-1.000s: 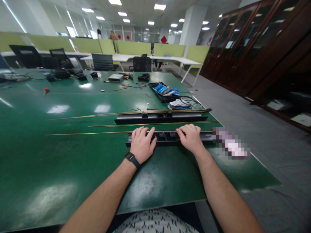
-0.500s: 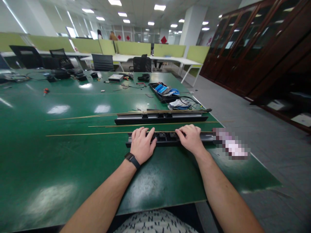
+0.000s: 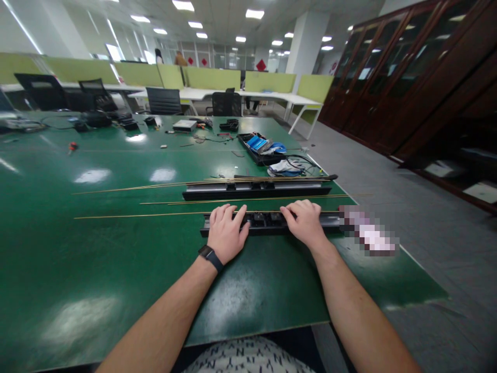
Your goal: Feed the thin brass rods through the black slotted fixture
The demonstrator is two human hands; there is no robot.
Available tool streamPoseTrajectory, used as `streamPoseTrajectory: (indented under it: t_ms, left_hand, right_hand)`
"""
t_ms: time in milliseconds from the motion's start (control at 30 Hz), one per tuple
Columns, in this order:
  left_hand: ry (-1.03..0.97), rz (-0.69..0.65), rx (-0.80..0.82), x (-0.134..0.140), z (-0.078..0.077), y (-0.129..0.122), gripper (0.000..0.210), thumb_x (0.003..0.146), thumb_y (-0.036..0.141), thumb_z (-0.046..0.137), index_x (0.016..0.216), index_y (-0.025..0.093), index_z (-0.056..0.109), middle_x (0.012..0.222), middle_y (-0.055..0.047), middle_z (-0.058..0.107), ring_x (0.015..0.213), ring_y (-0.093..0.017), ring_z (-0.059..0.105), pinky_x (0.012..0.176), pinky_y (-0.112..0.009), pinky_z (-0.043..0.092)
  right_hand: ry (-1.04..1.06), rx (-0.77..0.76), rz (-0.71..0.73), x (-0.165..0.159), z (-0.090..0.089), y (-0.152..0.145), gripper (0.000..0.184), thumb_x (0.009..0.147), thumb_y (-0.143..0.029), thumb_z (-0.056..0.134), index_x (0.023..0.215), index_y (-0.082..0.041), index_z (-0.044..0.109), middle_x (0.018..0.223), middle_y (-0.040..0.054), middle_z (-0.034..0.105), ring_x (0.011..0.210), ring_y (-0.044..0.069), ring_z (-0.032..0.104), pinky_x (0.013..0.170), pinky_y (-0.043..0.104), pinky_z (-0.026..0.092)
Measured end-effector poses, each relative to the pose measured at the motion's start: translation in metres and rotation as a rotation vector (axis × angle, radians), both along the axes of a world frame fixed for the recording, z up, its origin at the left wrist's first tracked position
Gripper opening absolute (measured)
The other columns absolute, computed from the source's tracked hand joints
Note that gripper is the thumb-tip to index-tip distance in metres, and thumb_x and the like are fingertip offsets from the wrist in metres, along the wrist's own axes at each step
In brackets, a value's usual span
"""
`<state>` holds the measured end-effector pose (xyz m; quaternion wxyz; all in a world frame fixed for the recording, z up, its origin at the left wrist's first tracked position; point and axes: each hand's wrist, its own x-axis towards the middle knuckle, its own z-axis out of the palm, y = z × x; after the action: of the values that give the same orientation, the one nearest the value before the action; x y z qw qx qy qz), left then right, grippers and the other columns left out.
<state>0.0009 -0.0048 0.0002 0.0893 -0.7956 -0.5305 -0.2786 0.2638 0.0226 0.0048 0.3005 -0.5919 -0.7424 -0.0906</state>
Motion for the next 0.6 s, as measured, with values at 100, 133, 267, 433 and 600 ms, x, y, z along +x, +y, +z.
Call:
streamPoseTrajectory:
  t_ms: [100, 133, 267, 433, 600]
  left_hand:
    - [-0.004, 0.002, 0.000, -0.0001, 0.0002, 0.0005, 0.046, 0.099, 0.040, 0.052, 0.141, 0.022, 0.059, 0.131, -0.014, 0.064, 0.130, -0.032, 0.051, 0.113, -0.051, 0.034]
    - [-0.007, 0.001, 0.000, -0.0003, 0.0000, 0.0007, 0.047, 0.099, 0.040, 0.052, 0.142, 0.022, 0.059, 0.131, -0.014, 0.064, 0.130, -0.032, 0.051, 0.113, -0.051, 0.035]
    - [-0.019, -0.002, 0.001, -0.0010, -0.0016, 0.0013, 0.046, 0.099, 0.040, 0.052, 0.142, 0.024, 0.059, 0.131, -0.014, 0.064, 0.131, -0.032, 0.051, 0.113, -0.051, 0.035]
    - [-0.020, 0.000, 0.001, -0.0010, -0.0030, 0.0010, 0.047, 0.099, 0.040, 0.052, 0.142, 0.024, 0.059, 0.132, -0.014, 0.064, 0.131, -0.032, 0.050, 0.113, -0.051, 0.034]
    - [-0.016, -0.003, 0.002, -0.0006, -0.0014, 0.0007, 0.047, 0.098, 0.040, 0.052, 0.142, 0.024, 0.059, 0.131, -0.014, 0.064, 0.130, -0.033, 0.051, 0.113, -0.052, 0.034]
  right_hand:
    - [0.001, 0.012, -0.019, 0.0019, -0.0004, 0.0008, 0.040, 0.101, -0.046, 0.050, 0.074, -0.022, 0.067, 0.084, 0.0057, 0.070, 0.092, 0.022, 0.054, 0.086, 0.040, 0.026]
    - [0.003, 0.015, -0.023, 0.0023, -0.0004, 0.0009, 0.040, 0.101, -0.045, 0.050, 0.074, -0.022, 0.067, 0.084, 0.0055, 0.070, 0.092, 0.022, 0.054, 0.086, 0.040, 0.026]
    - [0.004, 0.011, -0.025, 0.0020, 0.0005, 0.0001, 0.038, 0.100, -0.044, 0.052, 0.073, -0.022, 0.067, 0.083, 0.0046, 0.070, 0.091, 0.022, 0.054, 0.087, 0.040, 0.026]
    - [0.027, -0.001, -0.001, -0.0009, 0.0016, -0.0010, 0.038, 0.100, -0.048, 0.052, 0.076, -0.023, 0.068, 0.084, 0.0046, 0.071, 0.092, 0.022, 0.055, 0.089, 0.041, 0.027]
    - [0.021, 0.004, -0.009, 0.0010, -0.0006, 0.0015, 0.039, 0.100, -0.047, 0.052, 0.073, -0.022, 0.067, 0.084, 0.0052, 0.072, 0.092, 0.022, 0.056, 0.087, 0.041, 0.027]
